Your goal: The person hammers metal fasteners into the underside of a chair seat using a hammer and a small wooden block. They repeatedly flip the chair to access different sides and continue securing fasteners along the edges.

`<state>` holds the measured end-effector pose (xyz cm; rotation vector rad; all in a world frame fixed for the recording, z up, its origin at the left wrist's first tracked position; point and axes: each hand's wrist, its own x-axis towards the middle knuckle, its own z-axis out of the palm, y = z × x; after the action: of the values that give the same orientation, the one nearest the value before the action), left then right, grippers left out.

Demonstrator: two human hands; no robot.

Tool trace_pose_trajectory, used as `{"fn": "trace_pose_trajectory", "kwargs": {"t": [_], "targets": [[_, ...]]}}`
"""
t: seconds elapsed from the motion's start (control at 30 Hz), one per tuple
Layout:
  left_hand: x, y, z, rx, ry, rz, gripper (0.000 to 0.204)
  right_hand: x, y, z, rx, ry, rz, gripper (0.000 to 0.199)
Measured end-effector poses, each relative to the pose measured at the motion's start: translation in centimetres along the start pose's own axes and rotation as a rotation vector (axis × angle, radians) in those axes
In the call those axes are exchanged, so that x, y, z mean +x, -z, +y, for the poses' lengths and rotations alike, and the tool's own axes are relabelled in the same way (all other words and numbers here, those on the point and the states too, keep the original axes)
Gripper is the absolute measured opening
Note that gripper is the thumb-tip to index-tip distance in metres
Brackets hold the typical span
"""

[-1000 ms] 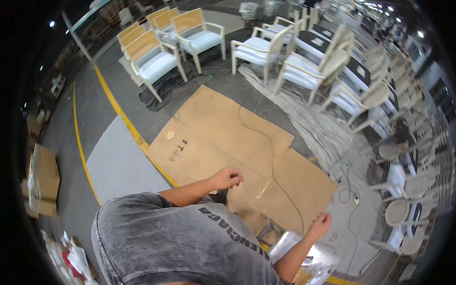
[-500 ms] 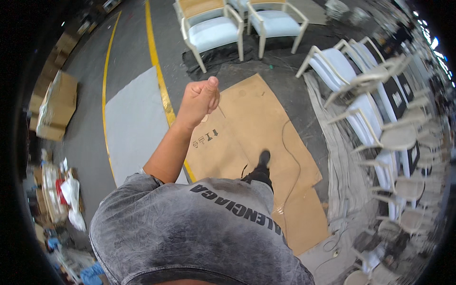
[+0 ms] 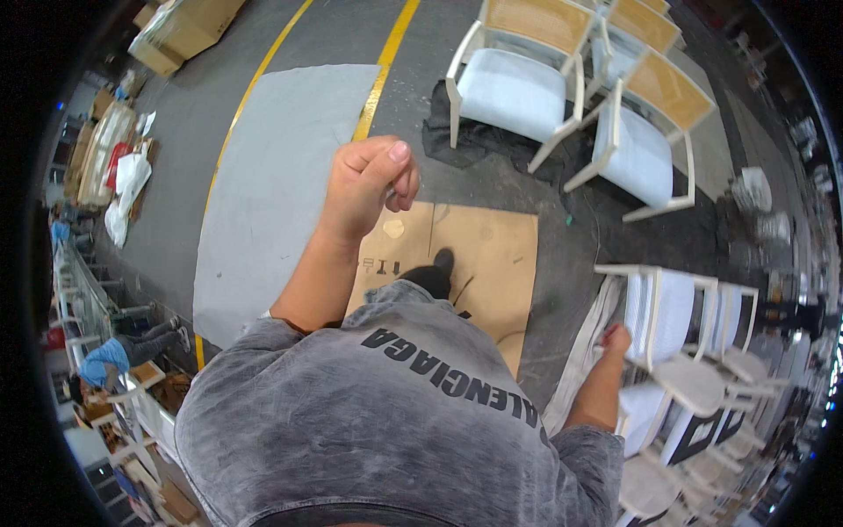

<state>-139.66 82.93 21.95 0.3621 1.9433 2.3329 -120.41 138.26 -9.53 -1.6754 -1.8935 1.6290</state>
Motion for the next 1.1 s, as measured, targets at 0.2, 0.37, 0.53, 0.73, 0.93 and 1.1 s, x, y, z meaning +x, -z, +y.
{"fn": "trace_pose_trajectory", "kwargs": {"t": [0.2,0.37,0.53,0.73,0.93,1.1], "targets": [[15.9,2.3,-6.5,-0.035,-0.097,-0.021,0.032,7.0,-16.1,-22.5,0.041,0.309,-0.153,0.02],[27.5,4.2,-13.4,0.194,-0.072,0.189,0.01,6.6,-31.5,-25.1,-0.337,0.41,-0.476,0.02],[32.0,6.2,-20.4,0.338,0.36,0.194,0.017,10.5,-42.3,-28.8,-0.486,0.282,-0.799,0.017],[30.0,5.7,-28.2,0.539,0.924,0.227,0.034,36.3,-58.9,-40.0,-0.508,0.731,-0.314,0.05],[35.2,0.3,-33.9,0.555,0.957,0.338,0.018,54.8,-71.6,-51.3,-0.277,0.162,-0.58,0.049],[54.8,-0.5,-31.7,0.992,0.532,0.114,0.032,49.9,-71.8,-48.0,-0.029,0.152,-0.623,0.025]]}}
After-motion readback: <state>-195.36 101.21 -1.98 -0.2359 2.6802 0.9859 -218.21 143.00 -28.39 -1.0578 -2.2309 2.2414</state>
